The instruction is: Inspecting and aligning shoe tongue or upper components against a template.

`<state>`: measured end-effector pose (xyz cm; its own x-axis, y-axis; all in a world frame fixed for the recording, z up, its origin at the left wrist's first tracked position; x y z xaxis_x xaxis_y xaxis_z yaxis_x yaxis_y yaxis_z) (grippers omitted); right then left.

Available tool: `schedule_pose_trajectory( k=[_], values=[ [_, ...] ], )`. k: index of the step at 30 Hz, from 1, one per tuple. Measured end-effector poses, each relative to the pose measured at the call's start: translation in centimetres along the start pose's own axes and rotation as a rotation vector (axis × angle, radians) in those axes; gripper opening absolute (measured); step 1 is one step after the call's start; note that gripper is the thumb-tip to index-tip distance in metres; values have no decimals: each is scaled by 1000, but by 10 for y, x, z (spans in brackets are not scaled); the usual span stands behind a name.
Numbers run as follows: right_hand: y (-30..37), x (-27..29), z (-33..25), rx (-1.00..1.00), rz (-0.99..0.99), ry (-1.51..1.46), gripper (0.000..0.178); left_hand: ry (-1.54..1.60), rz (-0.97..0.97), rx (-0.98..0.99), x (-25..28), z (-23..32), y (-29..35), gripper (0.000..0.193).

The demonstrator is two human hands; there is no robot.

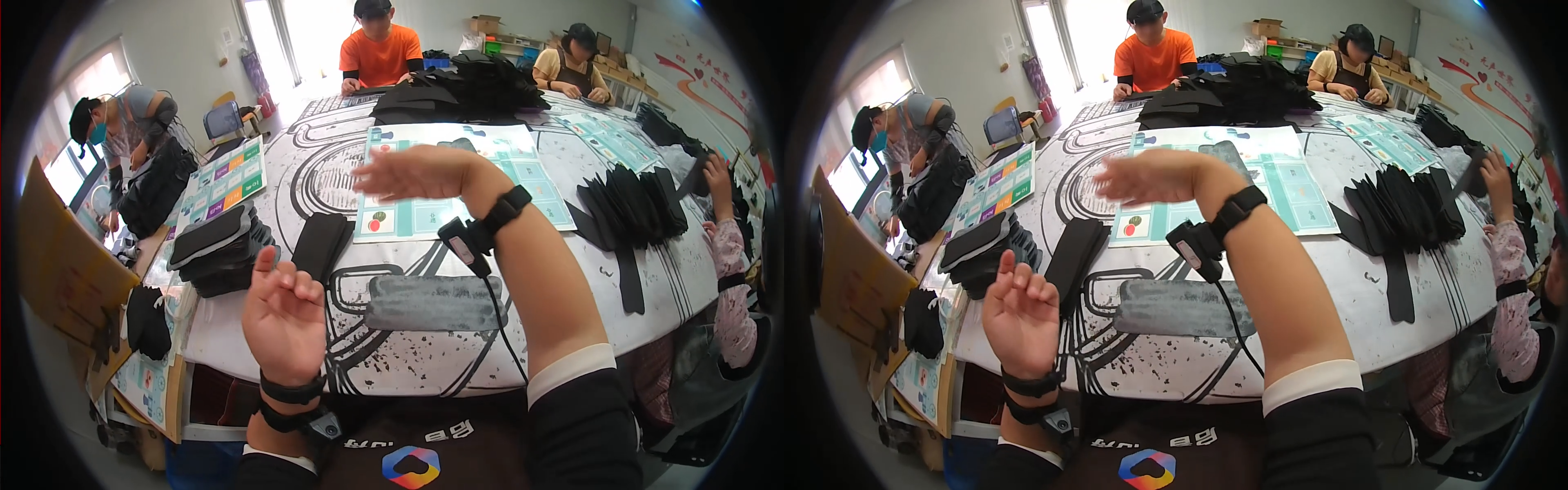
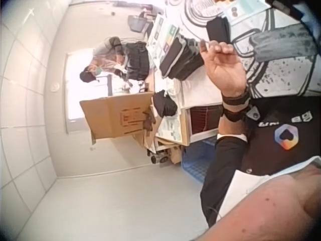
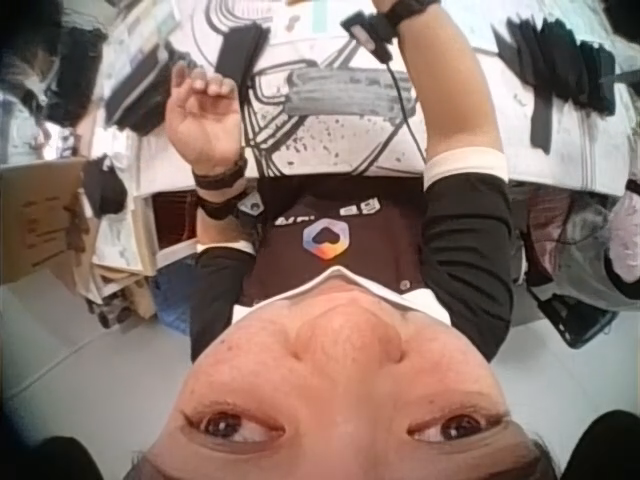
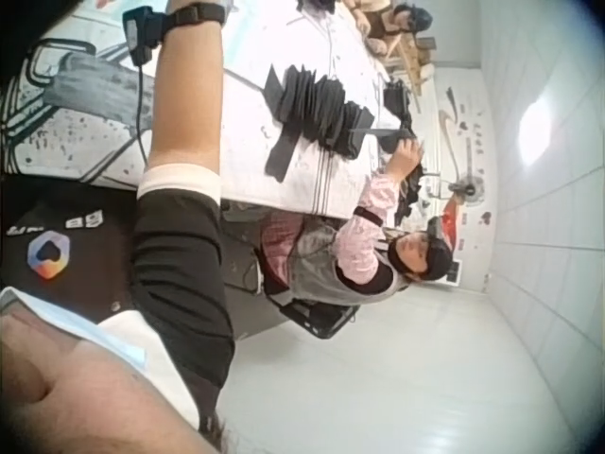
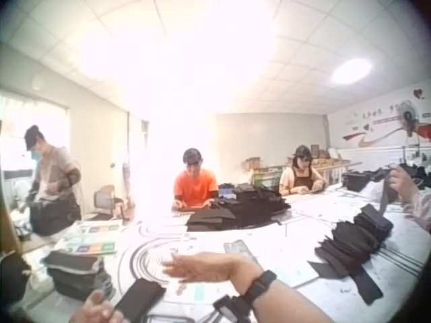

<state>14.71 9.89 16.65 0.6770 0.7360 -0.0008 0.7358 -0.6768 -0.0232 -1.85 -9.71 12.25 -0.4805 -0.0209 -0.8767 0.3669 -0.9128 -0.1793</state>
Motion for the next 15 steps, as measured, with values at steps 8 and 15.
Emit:
schedule_pose_trajectory(
  k=[8, 15],
  values=[
    [-14, 73, 30, 370, 1349, 275, 74, -32, 35, 54, 20, 2, 1, 36],
    [48, 0, 32, 548, 588, 842, 54, -113, 26, 71, 47, 18, -9, 42]
  ],
)
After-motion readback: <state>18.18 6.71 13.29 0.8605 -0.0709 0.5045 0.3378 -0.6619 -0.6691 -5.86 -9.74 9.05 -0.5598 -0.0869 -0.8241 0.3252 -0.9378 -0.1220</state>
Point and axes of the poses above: each hand's wrist, its own y-axis away from the middle knuckle, its own x-axis out of the back of the hand, z = x × y, the point moved 3 cm from there along -y, towards the middle knuckle, and after that the axes turned 4 degrees about y, right-handed, at the moved point
